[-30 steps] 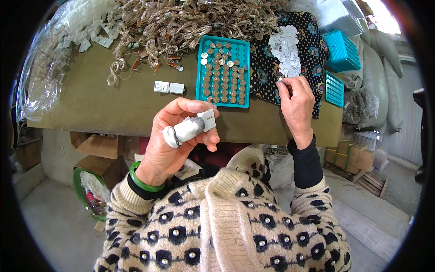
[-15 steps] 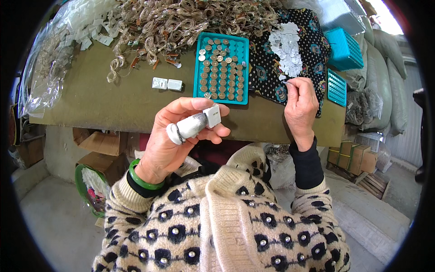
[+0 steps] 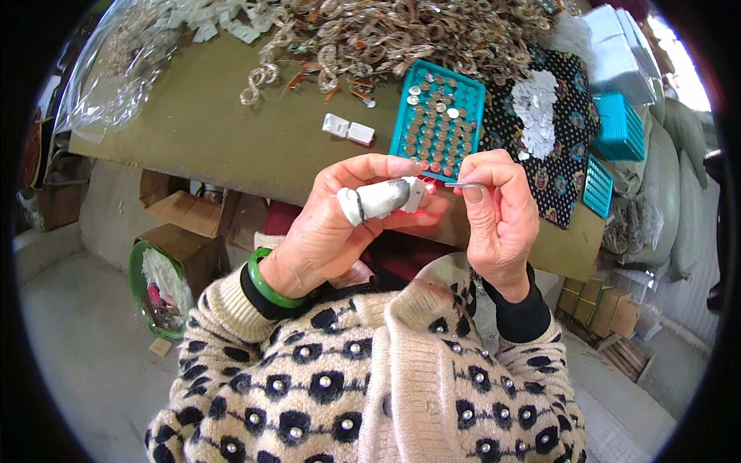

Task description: The person repeatedly picks small metallic components from a teal tray and inserts them into white plastic housings. They handle each unit one at a time, aligning and seating the parts by hand, then placing the assembled units back on the table. The workspace contains piles of housings, wires, and component trays.

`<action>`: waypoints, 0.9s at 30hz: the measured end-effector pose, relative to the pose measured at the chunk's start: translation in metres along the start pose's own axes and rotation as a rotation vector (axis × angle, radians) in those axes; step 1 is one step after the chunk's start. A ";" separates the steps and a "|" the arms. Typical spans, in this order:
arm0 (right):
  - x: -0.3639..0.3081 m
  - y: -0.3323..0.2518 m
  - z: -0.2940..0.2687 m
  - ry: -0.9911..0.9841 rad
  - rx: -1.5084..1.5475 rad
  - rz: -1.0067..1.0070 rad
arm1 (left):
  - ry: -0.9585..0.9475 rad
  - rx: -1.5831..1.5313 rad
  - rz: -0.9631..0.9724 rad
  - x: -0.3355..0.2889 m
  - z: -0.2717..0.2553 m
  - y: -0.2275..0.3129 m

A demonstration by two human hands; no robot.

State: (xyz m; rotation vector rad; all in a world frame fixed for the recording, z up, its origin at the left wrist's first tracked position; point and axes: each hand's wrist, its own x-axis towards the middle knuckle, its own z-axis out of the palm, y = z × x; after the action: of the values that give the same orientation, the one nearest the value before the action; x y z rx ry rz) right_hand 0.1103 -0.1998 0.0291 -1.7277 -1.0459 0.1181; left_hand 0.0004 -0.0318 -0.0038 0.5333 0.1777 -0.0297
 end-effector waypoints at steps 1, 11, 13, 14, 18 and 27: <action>0.003 0.000 0.004 -0.007 -0.040 -0.053 | 0.015 0.001 0.012 0.000 0.000 0.000; 0.015 -0.005 0.022 -0.031 -0.152 -0.094 | 0.008 -0.245 0.060 0.001 -0.005 -0.001; 0.016 -0.005 0.022 -0.046 -0.167 -0.089 | 0.025 -0.249 0.050 0.001 -0.007 -0.001; 0.017 -0.004 0.023 -0.044 -0.168 -0.101 | 0.012 -0.265 0.042 0.002 -0.008 -0.001; 0.018 -0.003 0.026 -0.025 -0.162 -0.125 | 0.074 -0.254 0.021 0.002 -0.011 -0.001; 0.016 0.000 0.029 0.006 -0.143 -0.123 | 0.072 -0.161 0.036 0.002 -0.013 -0.003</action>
State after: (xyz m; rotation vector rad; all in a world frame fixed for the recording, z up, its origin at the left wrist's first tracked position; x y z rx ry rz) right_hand 0.1044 -0.1679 0.0232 -1.7849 -1.1770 -0.0413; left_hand 0.0000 -0.0277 -0.0164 0.3771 0.2387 0.0383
